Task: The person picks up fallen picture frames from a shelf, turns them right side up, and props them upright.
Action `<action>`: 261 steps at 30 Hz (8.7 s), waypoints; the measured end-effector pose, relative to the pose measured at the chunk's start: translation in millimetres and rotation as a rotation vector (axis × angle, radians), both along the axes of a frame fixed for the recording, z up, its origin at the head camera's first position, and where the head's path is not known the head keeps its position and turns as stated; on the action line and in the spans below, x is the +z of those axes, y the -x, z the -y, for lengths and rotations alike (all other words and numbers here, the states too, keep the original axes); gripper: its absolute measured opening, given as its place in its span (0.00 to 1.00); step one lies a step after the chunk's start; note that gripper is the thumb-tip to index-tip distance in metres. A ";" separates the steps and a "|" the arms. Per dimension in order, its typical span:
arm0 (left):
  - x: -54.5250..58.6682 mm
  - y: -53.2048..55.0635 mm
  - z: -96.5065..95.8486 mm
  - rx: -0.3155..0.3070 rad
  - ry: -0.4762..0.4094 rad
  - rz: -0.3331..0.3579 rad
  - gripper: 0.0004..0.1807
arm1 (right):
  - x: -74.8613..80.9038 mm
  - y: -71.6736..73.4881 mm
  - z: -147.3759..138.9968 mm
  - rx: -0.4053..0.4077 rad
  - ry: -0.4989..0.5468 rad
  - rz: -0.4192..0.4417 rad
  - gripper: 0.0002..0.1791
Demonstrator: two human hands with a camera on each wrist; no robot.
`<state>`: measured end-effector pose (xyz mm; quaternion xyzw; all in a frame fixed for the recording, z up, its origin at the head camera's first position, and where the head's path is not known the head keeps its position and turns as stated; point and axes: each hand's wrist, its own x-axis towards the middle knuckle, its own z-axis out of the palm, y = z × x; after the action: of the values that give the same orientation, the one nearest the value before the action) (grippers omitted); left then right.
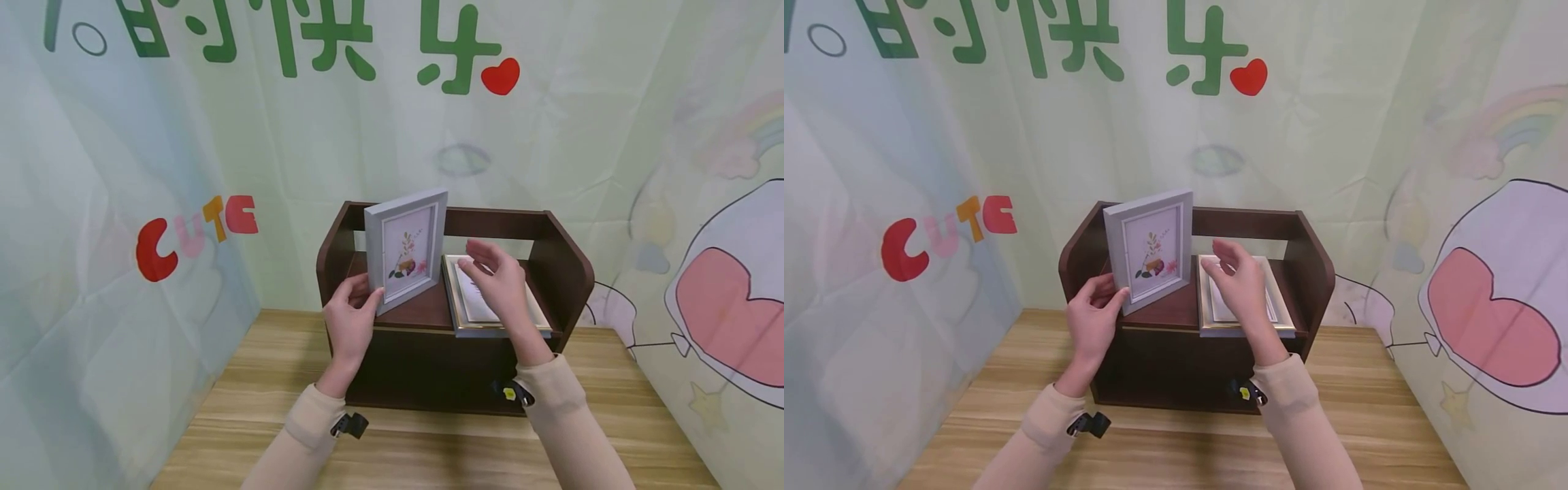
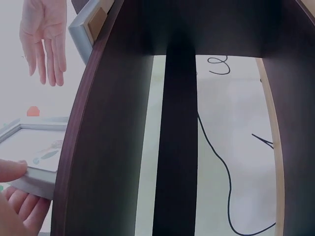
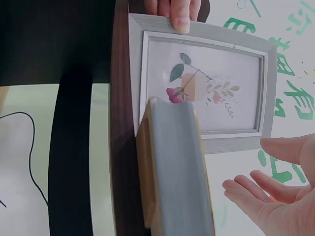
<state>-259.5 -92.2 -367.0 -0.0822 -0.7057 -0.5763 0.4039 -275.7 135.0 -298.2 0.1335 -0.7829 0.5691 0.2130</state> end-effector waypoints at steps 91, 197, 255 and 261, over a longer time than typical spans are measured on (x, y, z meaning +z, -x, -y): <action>-22.5 3.6 -48.2 0.126 0.033 -0.308 0.15 | 63.6 18.4 38.9 0.338 -0.147 -0.268 0.28; -7.3 -1.6 -25.3 -0.183 0.255 0.133 0.10 | 81.0 9.7 23.9 0.474 -0.240 -0.358 0.23; -17.0 -2.0 -0.9 0.163 0.045 -0.023 0.06 | 80.3 9.5 59.2 0.434 -0.421 -0.541 0.23; -16.7 -1.8 -1.5 0.170 0.042 -0.023 0.06 | 79.0 10.9 60.1 0.427 -0.428 -0.528 0.24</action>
<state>-257.8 -90.7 -383.7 -0.0371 -0.7175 -0.5240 0.4574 -286.6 74.9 -219.2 0.4763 -0.7566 0.3708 0.2513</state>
